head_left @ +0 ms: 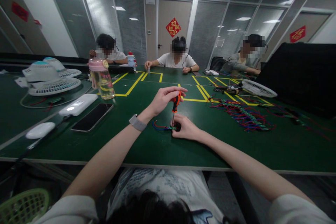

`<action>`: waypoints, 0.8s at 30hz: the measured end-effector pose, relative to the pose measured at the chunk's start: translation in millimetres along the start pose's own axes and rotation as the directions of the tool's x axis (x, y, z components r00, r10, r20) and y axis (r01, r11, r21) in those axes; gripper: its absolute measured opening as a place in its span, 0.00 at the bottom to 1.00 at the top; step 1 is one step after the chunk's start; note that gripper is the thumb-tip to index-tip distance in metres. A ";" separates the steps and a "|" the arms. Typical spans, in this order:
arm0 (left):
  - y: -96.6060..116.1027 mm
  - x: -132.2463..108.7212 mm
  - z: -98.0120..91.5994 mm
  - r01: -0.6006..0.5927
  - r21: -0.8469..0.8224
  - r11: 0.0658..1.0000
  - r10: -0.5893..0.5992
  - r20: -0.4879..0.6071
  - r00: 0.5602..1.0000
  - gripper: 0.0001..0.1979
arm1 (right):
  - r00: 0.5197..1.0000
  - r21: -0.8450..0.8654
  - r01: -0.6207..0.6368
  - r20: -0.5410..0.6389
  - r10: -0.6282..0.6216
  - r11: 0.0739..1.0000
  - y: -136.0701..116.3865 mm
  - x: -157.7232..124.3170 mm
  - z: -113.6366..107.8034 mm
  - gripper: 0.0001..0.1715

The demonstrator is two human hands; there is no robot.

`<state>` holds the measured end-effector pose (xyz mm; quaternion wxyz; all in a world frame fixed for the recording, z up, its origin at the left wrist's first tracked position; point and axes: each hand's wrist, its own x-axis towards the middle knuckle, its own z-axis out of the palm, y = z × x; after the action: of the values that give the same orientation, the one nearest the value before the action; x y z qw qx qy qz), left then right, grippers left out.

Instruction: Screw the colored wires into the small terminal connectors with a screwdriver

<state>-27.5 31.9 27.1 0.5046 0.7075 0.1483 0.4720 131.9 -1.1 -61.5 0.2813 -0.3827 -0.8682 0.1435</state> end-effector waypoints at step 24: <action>7.5 -2.2 5.6 -0.083 0.204 0.976 0.090 -0.024 0.996 0.11 | 1.000 0.035 -0.001 -0.002 0.001 0.999 -0.7 1.1 1.0 0.08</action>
<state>-26.1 23.9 32.1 0.4065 0.7531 0.1728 0.4875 130.3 -0.7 -61.5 0.2888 -0.3783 -0.8651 0.1583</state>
